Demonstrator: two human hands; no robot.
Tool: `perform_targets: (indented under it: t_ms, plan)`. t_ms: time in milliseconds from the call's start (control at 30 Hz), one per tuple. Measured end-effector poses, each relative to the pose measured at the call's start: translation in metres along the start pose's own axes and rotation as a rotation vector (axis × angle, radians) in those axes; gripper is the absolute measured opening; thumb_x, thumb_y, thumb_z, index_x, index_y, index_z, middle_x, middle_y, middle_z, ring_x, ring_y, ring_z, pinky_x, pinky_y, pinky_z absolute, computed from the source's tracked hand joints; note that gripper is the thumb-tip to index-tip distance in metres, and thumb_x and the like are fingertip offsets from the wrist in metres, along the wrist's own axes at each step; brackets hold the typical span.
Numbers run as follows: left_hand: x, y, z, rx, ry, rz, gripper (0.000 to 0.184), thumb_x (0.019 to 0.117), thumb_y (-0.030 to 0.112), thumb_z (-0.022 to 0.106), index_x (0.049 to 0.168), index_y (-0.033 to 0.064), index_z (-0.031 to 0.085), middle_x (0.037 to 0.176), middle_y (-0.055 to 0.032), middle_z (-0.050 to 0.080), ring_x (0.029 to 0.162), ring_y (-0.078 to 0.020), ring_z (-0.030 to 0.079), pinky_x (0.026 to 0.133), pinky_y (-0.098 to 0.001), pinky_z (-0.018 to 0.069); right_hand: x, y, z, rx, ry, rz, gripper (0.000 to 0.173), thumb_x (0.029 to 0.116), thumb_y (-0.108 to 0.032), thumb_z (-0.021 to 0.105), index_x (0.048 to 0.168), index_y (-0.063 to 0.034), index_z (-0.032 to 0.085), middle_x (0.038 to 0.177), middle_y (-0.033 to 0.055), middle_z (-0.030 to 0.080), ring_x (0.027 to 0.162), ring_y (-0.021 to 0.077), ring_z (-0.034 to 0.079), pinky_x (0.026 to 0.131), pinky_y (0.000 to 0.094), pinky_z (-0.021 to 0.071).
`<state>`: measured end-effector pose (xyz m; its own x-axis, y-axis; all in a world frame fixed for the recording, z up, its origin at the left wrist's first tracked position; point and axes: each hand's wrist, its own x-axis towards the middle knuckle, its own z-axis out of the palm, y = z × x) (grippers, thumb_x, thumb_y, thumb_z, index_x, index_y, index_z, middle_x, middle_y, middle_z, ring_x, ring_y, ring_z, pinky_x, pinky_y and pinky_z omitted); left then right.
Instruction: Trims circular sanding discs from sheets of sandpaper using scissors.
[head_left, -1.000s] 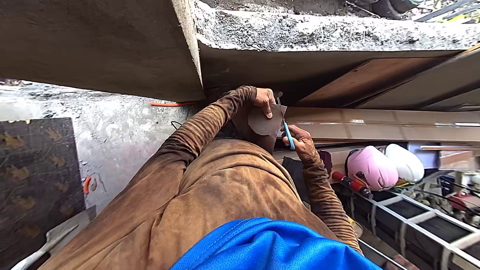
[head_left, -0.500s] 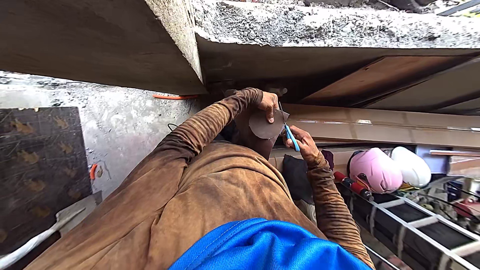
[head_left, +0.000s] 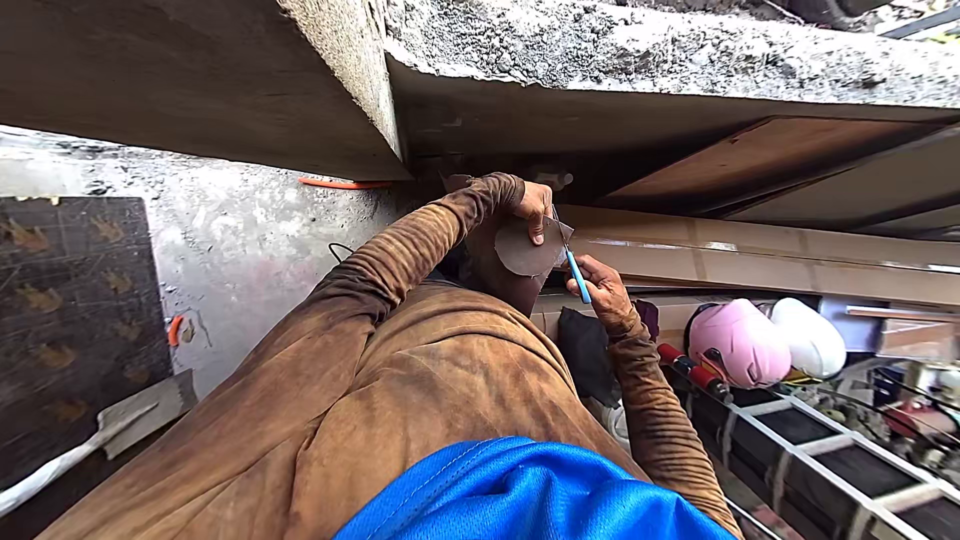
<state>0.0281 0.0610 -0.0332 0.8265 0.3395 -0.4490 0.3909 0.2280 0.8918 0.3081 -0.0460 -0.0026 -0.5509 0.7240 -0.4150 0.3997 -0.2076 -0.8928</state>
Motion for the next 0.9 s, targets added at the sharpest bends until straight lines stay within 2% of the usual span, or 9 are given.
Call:
perform_targets:
  t_ms: [167, 333, 433, 500, 567, 700, 800, 833, 900]
  plan:
    - [0.004, -0.007, 0.001, -0.018, 0.019, -0.044, 0.015, 0.0792, 0.01, 0.086, 0.08, 0.0011, 0.073, 0.078, -0.0081, 0.071, 0.068, -0.0141, 0.066, 0.068, -0.0358, 0.0544, 0.0, 0.002, 0.002, -0.035, 0.018, 0.035, 0.041, 0.094, -0.034, 0.071, 0.117, -0.0001, 0.067, 0.079, -0.0046, 0.067, 0.066, 0.002, 0.06, 0.062, 0.0209, 0.052]
    - [0.003, -0.011, 0.001, -0.009, 0.012, -0.051, 0.018, 0.079, 0.01, 0.086, 0.075, 0.0016, 0.07, 0.075, -0.007, 0.071, 0.067, -0.0132, 0.065, 0.067, -0.035, 0.0536, 0.002, 0.003, -0.001, -0.014, -0.055, 0.045, 0.044, 0.0951, -0.035, 0.07, 0.12, 0.0003, 0.065, 0.08, -0.0041, 0.068, 0.068, 0.0028, 0.062, 0.065, 0.0218, 0.0531]
    - [0.005, -0.009, 0.002, -0.002, -0.002, -0.032, 0.016, 0.0795, 0.009, 0.085, 0.076, 0.0013, 0.071, 0.076, -0.0074, 0.071, 0.068, -0.0135, 0.065, 0.067, -0.0352, 0.0536, 0.004, 0.007, -0.003, 0.049, -0.128, 0.068, 0.063, 0.0935, -0.055, 0.066, 0.121, 0.0007, 0.062, 0.083, -0.0021, 0.068, 0.072, 0.007, 0.064, 0.069, 0.0262, 0.0548]
    - [0.005, -0.006, 0.002, 0.015, 0.0, -0.028, 0.014, 0.0799, 0.009, 0.084, 0.077, 0.0021, 0.073, 0.076, -0.0068, 0.071, 0.067, -0.0129, 0.065, 0.067, -0.0351, 0.0533, 0.007, 0.011, 0.007, 0.127, -0.112, 0.08, 0.081, 0.0883, -0.072, 0.062, 0.124, 0.0008, 0.06, 0.094, 0.004, 0.073, 0.082, 0.0148, 0.069, 0.076, 0.0334, 0.0586]
    - [0.004, -0.005, -0.001, 0.029, -0.002, -0.036, 0.013, 0.081, 0.01, 0.084, 0.08, 0.002, 0.074, 0.078, -0.0074, 0.071, 0.068, -0.0136, 0.065, 0.068, -0.0357, 0.054, 0.01, 0.013, 0.021, 0.217, -0.048, 0.097, 0.088, 0.0837, -0.075, 0.065, 0.129, 0.0001, 0.055, 0.107, 0.008, 0.071, 0.093, 0.0207, 0.071, 0.08, 0.0405, 0.0619]
    - [-0.005, -0.004, -0.005, 0.065, 0.008, -0.034, 0.016, 0.0823, 0.013, 0.084, 0.08, 0.0019, 0.073, 0.079, -0.0078, 0.072, 0.069, -0.0145, 0.066, 0.069, -0.0369, 0.0544, 0.001, 0.014, 0.024, 0.242, -0.035, 0.127, 0.092, 0.0821, -0.066, 0.074, 0.139, 0.0023, 0.049, 0.121, 0.016, 0.069, 0.108, 0.0299, 0.07, 0.087, 0.049, 0.0623]
    - [-0.01, -0.009, -0.008, 0.04, 0.021, -0.014, 0.014, 0.0814, 0.011, 0.084, 0.081, 0.0023, 0.074, 0.078, -0.0079, 0.072, 0.069, -0.0146, 0.065, 0.069, -0.0379, 0.0541, -0.025, 0.017, 0.018, 0.219, -0.076, 0.191, 0.092, 0.079, -0.065, 0.077, 0.136, 0.0022, 0.049, 0.116, 0.0155, 0.071, 0.102, 0.0305, 0.072, 0.083, 0.0478, 0.0632]
    - [-0.01, -0.01, -0.008, 0.03, 0.018, -0.007, 0.013, 0.0809, 0.011, 0.084, 0.08, 0.0025, 0.074, 0.078, -0.0077, 0.071, 0.068, -0.0143, 0.065, 0.068, -0.0373, 0.0534, -0.032, 0.016, 0.02, 0.239, -0.036, 0.178, 0.087, 0.0806, -0.058, 0.08, 0.134, 0.003, 0.05, 0.111, 0.0155, 0.072, 0.097, 0.0305, 0.073, 0.081, 0.0468, 0.0638]
    - [-0.007, -0.009, -0.008, 0.036, -0.002, -0.005, 0.014, 0.0809, 0.01, 0.085, 0.081, 0.0017, 0.074, 0.079, -0.0086, 0.072, 0.069, -0.0152, 0.066, 0.069, -0.0381, 0.054, -0.033, 0.004, 0.028, 0.263, 0.154, 0.13, 0.065, 0.0847, -0.032, 0.083, 0.129, 0.0054, 0.052, 0.1, 0.0144, 0.075, 0.086, 0.0275, 0.075, 0.077, 0.0431, 0.0642]
